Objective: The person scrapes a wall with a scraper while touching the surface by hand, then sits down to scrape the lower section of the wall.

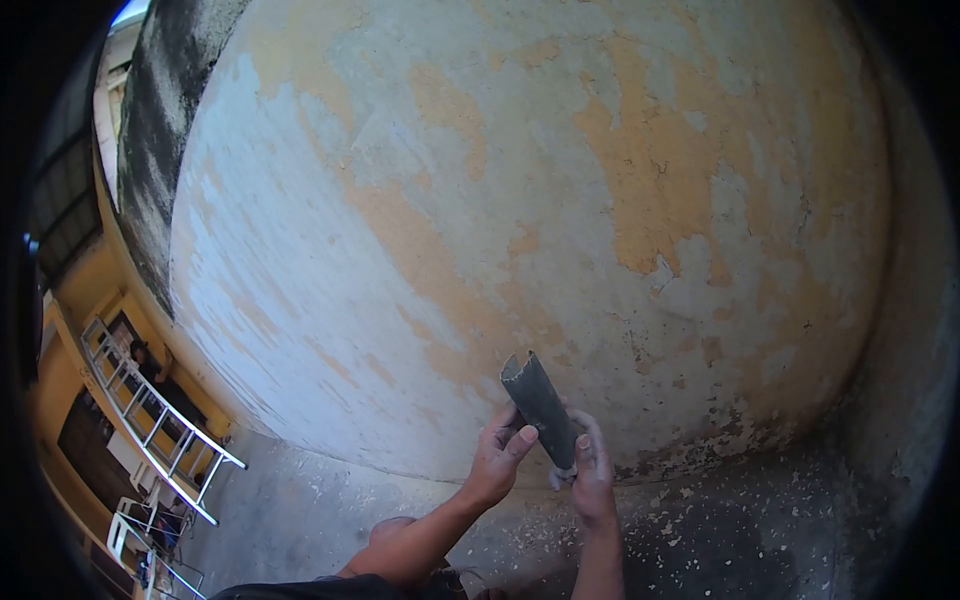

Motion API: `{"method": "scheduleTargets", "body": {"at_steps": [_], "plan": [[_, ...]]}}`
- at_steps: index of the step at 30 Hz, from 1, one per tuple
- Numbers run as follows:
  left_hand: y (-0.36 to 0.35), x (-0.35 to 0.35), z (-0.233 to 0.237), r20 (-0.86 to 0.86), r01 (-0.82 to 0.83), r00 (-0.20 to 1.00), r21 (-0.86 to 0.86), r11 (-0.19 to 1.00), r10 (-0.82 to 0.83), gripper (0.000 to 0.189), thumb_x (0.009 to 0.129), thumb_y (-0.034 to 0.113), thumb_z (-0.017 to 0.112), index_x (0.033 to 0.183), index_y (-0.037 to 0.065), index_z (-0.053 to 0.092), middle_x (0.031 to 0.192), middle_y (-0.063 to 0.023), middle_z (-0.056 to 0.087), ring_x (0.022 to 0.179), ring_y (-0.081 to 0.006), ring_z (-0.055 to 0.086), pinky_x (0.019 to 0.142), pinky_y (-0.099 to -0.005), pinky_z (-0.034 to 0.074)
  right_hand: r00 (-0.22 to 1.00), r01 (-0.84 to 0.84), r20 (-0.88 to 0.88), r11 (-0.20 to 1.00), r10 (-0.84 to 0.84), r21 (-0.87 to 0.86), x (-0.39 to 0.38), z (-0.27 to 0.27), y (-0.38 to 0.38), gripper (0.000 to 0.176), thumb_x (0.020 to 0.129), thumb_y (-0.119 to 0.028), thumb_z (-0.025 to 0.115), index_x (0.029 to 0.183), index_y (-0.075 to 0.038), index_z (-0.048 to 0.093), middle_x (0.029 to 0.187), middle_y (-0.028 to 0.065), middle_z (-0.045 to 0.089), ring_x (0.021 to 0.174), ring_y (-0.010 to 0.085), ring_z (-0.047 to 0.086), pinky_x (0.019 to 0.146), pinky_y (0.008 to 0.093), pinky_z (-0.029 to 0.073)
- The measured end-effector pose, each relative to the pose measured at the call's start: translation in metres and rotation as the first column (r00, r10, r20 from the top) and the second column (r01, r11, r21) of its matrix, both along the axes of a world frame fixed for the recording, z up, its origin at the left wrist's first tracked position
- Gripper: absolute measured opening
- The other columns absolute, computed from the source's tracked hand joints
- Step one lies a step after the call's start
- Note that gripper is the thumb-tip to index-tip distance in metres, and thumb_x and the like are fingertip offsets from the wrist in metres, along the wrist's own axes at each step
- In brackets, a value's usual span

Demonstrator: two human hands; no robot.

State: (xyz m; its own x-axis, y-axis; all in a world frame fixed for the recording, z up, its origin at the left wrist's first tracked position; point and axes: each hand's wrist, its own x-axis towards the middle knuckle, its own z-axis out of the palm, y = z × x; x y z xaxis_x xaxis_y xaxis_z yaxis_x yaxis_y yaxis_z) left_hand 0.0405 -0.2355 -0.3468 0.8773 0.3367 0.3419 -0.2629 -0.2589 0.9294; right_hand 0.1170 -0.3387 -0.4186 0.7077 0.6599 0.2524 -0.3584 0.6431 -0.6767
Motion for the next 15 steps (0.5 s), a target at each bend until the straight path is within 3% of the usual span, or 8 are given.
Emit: {"method": "scheduleTargets", "body": {"at_steps": [4, 6, 7, 9, 13, 15], "plan": [[-0.004, 0.006, -0.008, 0.002, 0.004, 1.0, -0.03, 1.0, -0.004, 0.059, 0.096, 0.026, 0.067, 0.142, -0.003, 0.044, 0.135, -0.0141, 0.056, 0.126, -0.0216, 0.053, 0.109, -0.0361, 0.038, 0.999, -0.015, 0.031, 0.999, 0.017, -0.048, 0.013, -0.003, -0.015, 0.066, 0.099, -0.062, 0.042, 0.136, -0.007, 0.046, 0.082, 0.0008, 0.055, 0.055, 0.0079, 0.043, 0.049, 0.0265, 0.042], [-0.007, 0.009, -0.005, 0.023, -0.033, 0.999, 0.105, 0.994, 0.031, 0.054, 0.094, 0.024, 0.07, 0.136, -0.003, 0.049, 0.126, -0.0122, 0.061, 0.12, -0.0187, 0.056, 0.104, -0.0342, 0.042, 0.969, -0.23, -0.073, 0.97, 0.235, 0.079, 0.02, -0.024, -0.013, 0.07, 0.097, -0.066, 0.042, 0.135, -0.007, 0.046, 0.084, 0.0026, 0.058, 0.053, 0.0092, 0.045, 0.047, 0.0265, 0.042], [-0.009, 0.009, -0.003, 0.021, -0.035, 0.999, 0.104, 0.994, 0.033, 0.054, 0.094, 0.024, 0.07, 0.136, -0.003, 0.049, 0.126, -0.0122, 0.061, 0.12, -0.0187, 0.056, 0.104, -0.0342, 0.042, 0.968, -0.232, -0.075, 0.969, 0.238, 0.079, 0.018, -0.025, -0.012, 0.07, 0.097, -0.066, 0.042, 0.135, -0.007, 0.046, 0.084, 0.0026, 0.058, 0.053, 0.0092, 0.045, 0.047, 0.0265, 0.042], [-0.012, 0.008, -0.001, -0.022, -0.126, 0.991, 0.084, 0.988, 0.129, 0.045, 0.092, 0.023, 0.073, 0.126, -0.002, 0.058, 0.115, -0.0098, 0.066, 0.107, -0.0153, 0.061, 0.095, -0.0318, 0.048, 0.863, -0.403, -0.12, 0.813, 0.49, 0.42, 0.015, -0.027, -0.009, 0.075, 0.095, -0.07, 0.043, 0.133, -0.005, 0.047, 0.086, 0.0046, 0.059, 0.052, 0.0101, 0.047, 0.046, 0.026, 0.043], [-0.007, 0.01, 0.0, -0.092, -0.255, 0.96, 0.089, 0.963, 0.263, 0.036, 0.091, 0.025, 0.075, 0.114, -0.001, 0.065, 0.102, -0.0065, 0.07, 0.095, -0.0125, 0.064, 0.086, -0.0301, 0.051, 0.928, -0.294, -0.104, 0.875, 0.358, 0.384, 0.007, -0.016, -0.008, 0.078, 0.091, -0.07, 0.05, 0.131, -0.003, 0.046, 0.086, 0.0059, 0.06, 0.054, 0.0106, 0.05, 0.046, 0.0257, 0.045], [-0.008, 0.011, 0.001, -0.029, -0.317, 0.946, 0.106, 0.943, 0.322, 0.031, 0.09, 0.029, 0.076, 0.096, -0.001, 0.068, 0.085, -0.005, 0.072, 0.08, -0.0115, 0.066, 0.077, -0.0292, 0.052, 0.979, -0.153, 0.148, 0.984, 0.138, 0.096, 0.012, -0.015, -0.006, 0.077, 0.088, -0.067, 0.059, 0.127, -0.001, 0.048, 0.087, 0.0066, 0.061, 0.057, 0.0108, 0.054, 0.048, 0.0254, 0.046]]}}
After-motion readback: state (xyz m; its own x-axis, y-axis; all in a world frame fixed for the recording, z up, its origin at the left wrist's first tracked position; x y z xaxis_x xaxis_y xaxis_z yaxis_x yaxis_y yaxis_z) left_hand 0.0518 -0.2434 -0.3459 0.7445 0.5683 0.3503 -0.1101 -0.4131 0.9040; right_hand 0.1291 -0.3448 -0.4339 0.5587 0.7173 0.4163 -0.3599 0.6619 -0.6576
